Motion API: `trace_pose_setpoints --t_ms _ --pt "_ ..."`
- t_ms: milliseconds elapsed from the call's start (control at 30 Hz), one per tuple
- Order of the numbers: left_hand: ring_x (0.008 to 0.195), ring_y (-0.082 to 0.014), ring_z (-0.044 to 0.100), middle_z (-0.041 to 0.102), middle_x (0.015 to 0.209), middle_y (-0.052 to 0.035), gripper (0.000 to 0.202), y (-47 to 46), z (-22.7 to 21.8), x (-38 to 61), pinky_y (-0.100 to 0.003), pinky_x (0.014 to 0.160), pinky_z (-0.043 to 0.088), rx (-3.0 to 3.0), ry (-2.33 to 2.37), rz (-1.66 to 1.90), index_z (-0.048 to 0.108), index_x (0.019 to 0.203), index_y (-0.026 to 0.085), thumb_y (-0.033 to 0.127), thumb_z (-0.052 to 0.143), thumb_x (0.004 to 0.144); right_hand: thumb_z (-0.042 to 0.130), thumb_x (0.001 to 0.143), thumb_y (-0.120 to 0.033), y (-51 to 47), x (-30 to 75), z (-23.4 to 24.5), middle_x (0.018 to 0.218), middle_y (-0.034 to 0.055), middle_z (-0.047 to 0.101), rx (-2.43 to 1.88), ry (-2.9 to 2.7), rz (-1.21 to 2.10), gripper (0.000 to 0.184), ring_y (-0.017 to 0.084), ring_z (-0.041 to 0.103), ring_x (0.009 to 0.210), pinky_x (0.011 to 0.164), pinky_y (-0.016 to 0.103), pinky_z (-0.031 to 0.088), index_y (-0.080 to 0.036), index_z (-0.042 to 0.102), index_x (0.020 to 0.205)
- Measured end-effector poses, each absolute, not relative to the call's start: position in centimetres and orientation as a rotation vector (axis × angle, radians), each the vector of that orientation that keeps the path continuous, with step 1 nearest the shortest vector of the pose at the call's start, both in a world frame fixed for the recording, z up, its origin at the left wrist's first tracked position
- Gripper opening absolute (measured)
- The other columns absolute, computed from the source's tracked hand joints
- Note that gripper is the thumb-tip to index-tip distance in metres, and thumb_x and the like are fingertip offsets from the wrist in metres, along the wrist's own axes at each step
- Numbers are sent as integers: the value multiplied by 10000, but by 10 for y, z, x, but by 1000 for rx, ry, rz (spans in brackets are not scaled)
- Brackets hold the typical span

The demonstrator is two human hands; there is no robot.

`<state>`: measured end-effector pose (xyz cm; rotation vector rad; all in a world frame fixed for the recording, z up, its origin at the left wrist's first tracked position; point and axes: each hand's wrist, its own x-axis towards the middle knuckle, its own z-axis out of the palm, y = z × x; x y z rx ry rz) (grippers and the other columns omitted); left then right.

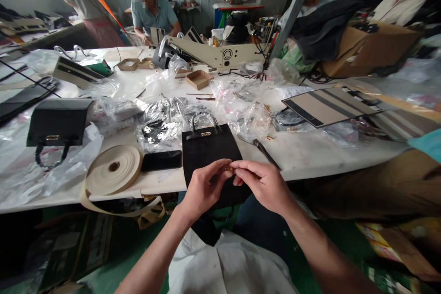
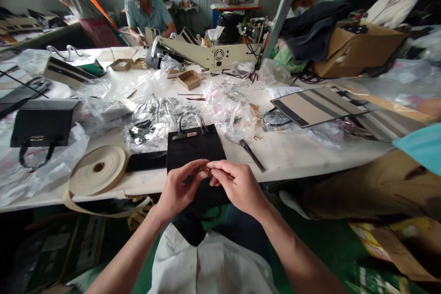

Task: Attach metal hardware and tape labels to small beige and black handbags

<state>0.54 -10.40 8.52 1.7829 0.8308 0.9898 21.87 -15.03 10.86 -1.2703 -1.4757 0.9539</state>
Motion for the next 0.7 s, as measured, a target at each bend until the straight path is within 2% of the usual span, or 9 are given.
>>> trace_pose_setpoints --t_ms 100,233,367,500,700 --pt "1043 -235 850 877 1192 -98 281 -109 82 10 -291 922 660 1752 809 975 796 1355 182 324 701 1131 632 1152 -337 -152 230 112 914 41 827 -1241 -1712 722 220 188 782 762 751 323 658 -255 833 1185" --pt "1072 -249 851 880 1194 -93 267 -117 73 18 -316 956 673 1624 813 997 811 1320 197 352 731 1118 527 1161 -206 -154 242 113 1087 79 845 -1221 -2049 411 307 218 810 934 860 356 659 -275 803 1277" --pt "1065 -255 854 882 1179 -97 258 -125 74 26 -331 963 683 1513 809 1028 823 1273 202 388 749 1110 546 1122 -149 -157 248 114 1043 87 835 -1244 -2189 178 296 227 803 891 856 361 640 -255 799 1234" --pt "1071 -251 852 876 1204 -103 254 -131 81 31 -320 953 686 1428 775 1061 830 1252 204 400 759 1106 544 1124 -167 -161 247 115 1025 76 817 -1285 -2212 119 251 213 783 874 797 335 611 -259 766 1199" --pt "1045 -257 851 871 1171 -121 299 -137 80 33 -324 926 684 1387 773 1039 817 1236 177 439 748 1112 536 1105 -134 -164 242 111 959 51 764 -1255 -2102 223 215 193 738 826 768 313 573 -258 708 1139"
